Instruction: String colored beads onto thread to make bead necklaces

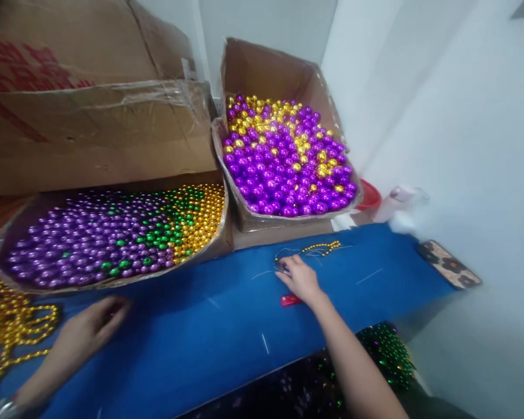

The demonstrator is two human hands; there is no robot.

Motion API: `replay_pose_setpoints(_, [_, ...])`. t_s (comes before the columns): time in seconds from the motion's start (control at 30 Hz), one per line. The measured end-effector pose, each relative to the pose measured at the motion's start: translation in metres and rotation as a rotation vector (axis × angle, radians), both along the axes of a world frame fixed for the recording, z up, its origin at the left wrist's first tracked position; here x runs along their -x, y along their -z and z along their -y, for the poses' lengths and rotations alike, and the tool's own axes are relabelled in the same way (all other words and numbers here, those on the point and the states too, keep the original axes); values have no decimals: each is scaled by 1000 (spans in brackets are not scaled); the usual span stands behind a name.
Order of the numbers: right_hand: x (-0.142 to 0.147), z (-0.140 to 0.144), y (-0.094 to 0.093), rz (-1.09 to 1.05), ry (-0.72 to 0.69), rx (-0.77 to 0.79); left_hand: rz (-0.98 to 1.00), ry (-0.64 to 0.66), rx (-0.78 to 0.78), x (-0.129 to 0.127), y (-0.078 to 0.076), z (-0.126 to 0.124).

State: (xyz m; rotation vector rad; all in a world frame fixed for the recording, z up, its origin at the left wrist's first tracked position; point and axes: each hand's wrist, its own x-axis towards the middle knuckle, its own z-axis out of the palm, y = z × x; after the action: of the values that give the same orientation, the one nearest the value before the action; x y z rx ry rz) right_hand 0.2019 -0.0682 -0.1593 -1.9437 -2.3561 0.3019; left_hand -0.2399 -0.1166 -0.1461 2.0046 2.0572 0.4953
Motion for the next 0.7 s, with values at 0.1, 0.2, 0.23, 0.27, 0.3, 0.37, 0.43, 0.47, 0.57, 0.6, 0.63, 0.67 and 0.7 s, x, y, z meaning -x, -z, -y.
replay_pose_setpoints(0.1, [-18, -12, 3, -13, 4, 58, -346, 86, 7, 0, 24, -7])
replay_pose_setpoints(0.2, [-21, -18, 5, -39, 5, 83, -459, 142, -32, -2, 32, -9])
replay_pose_setpoints(0.23, [-19, -17, 3, -54, 2, 84, -452, 153, -59, -4, 32, -9])
replay_pose_setpoints(0.27, [-15, -15, 0, -73, -5, 82, -420, 157, -95, -7, 29, -9])
replay_pose_setpoints(0.3, [-9, -12, -5, -99, -21, 77, -355, 158, -126, -13, 25, -10])
replay_pose_setpoints(0.37, [11, 3, -18, -170, -91, 65, -123, 159, -135, -33, 12, -11])
replay_pose_setpoints(0.43, [39, 25, -33, -266, -225, 54, 183, 180, -31, -65, -6, -13])
replay_pose_setpoints(0.47, [55, 38, -41, -318, -311, 58, 319, 212, 53, -84, -16, -14])
replay_pose_setpoints(0.57, [99, 74, -62, -480, -555, 82, 604, 463, 263, -142, -41, -15])
replay_pose_setpoints(0.6, [110, 83, -68, -592, -628, 78, 680, 561, 320, -159, -46, -15])
replay_pose_setpoints(0.63, [117, 90, -73, -701, -672, 77, 753, 643, 386, -173, -48, -14])
replay_pose_setpoints(0.67, [121, 95, -79, -817, -694, 76, 813, 709, 449, -184, -48, -12])
replay_pose_setpoints(0.7, [122, 98, -85, -927, -686, 76, 858, 739, 476, -192, -46, -10])
